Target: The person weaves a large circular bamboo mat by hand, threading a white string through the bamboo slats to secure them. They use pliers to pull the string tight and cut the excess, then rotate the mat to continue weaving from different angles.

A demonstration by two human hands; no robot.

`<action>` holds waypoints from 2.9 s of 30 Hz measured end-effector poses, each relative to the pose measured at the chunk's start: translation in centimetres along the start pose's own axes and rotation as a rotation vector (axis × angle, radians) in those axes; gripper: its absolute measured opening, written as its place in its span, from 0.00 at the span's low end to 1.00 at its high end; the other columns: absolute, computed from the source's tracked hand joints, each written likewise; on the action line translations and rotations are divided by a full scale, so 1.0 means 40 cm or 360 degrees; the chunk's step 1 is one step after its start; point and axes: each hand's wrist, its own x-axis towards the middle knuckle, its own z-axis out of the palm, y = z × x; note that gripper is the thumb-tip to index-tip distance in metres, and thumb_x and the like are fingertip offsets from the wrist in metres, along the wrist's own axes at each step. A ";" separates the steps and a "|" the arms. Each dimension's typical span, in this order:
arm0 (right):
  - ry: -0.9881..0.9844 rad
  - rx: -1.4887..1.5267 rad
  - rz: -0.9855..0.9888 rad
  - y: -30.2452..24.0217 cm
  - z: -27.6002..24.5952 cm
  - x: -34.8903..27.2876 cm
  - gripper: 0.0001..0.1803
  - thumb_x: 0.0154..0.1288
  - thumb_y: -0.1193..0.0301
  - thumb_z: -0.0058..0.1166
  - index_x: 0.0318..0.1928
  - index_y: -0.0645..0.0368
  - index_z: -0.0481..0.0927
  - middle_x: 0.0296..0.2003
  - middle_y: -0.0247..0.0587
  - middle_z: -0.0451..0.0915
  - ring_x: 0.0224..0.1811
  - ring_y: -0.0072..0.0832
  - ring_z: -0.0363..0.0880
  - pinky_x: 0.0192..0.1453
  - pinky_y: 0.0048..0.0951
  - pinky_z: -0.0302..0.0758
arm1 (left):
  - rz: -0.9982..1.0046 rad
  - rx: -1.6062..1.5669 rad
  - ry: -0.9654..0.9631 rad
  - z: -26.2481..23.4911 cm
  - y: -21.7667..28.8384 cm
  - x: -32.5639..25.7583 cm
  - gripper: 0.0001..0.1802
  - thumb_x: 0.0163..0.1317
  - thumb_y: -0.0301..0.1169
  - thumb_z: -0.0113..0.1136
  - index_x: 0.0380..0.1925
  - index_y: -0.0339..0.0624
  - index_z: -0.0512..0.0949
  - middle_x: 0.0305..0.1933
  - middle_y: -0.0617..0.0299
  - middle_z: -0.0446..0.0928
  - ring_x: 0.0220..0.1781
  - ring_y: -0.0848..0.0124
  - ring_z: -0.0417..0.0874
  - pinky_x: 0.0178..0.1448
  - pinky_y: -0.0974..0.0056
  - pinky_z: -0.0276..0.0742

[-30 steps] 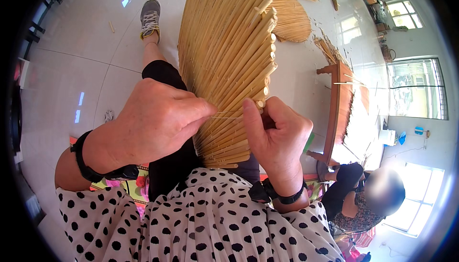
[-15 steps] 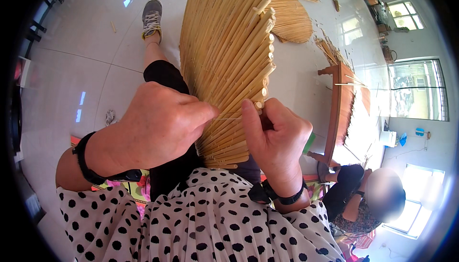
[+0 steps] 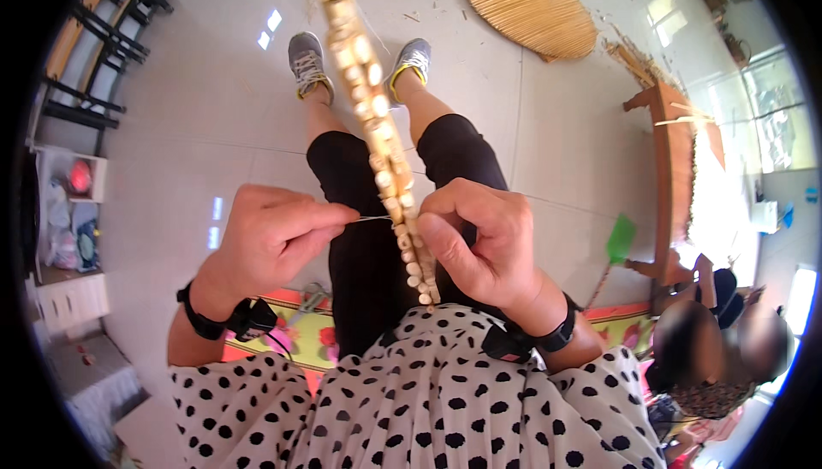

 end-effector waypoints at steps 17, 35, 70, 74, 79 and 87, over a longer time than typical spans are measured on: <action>-0.0230 0.0910 0.0005 0.091 0.102 -0.013 0.21 0.59 0.76 0.63 0.54 0.61 0.80 0.42 0.39 0.76 0.43 0.25 0.73 0.46 0.25 0.72 | -0.0339 0.0123 0.0138 0.005 0.047 -0.136 0.07 0.50 0.17 0.64 0.30 0.36 0.79 0.16 0.60 0.73 0.14 0.69 0.72 0.20 0.68 0.64; -0.0168 0.0920 0.0055 0.083 0.093 -0.006 0.22 0.54 0.76 0.68 0.51 0.57 0.83 0.40 0.40 0.76 0.44 0.28 0.74 0.48 0.25 0.73 | -0.0556 0.0261 0.0375 0.072 0.059 -0.163 0.07 0.50 0.15 0.65 0.30 0.35 0.81 0.23 0.58 0.80 0.22 0.70 0.80 0.27 0.71 0.71; -0.0264 0.1143 0.0138 0.100 0.079 -0.001 0.24 0.53 0.72 0.71 0.53 0.56 0.83 0.43 0.34 0.73 0.47 0.23 0.72 0.53 0.24 0.69 | -0.0731 0.0337 0.0473 0.094 0.103 -0.112 0.07 0.49 0.17 0.67 0.29 0.36 0.83 0.25 0.59 0.82 0.22 0.72 0.81 0.28 0.72 0.72; -0.0241 0.1135 0.0088 0.102 0.085 0.000 0.23 0.54 0.74 0.70 0.53 0.57 0.82 0.42 0.36 0.73 0.44 0.24 0.72 0.49 0.24 0.71 | -0.0705 0.0288 0.0476 0.092 0.102 -0.109 0.08 0.50 0.19 0.68 0.32 0.35 0.83 0.26 0.58 0.83 0.24 0.72 0.82 0.30 0.72 0.73; -0.0216 0.1150 0.0060 0.104 0.084 0.001 0.23 0.54 0.74 0.69 0.53 0.57 0.82 0.41 0.37 0.72 0.43 0.24 0.72 0.47 0.23 0.71 | -0.0722 0.0288 0.0469 0.091 0.104 -0.107 0.07 0.52 0.21 0.69 0.33 0.35 0.84 0.27 0.58 0.83 0.24 0.72 0.82 0.31 0.72 0.73; -0.0224 0.1136 0.0069 0.107 0.078 0.002 0.23 0.54 0.72 0.70 0.52 0.57 0.83 0.41 0.37 0.72 0.43 0.24 0.72 0.48 0.23 0.72 | -0.0720 0.0291 0.0487 0.098 0.102 -0.099 0.06 0.52 0.22 0.69 0.32 0.35 0.84 0.27 0.58 0.83 0.24 0.72 0.82 0.31 0.72 0.73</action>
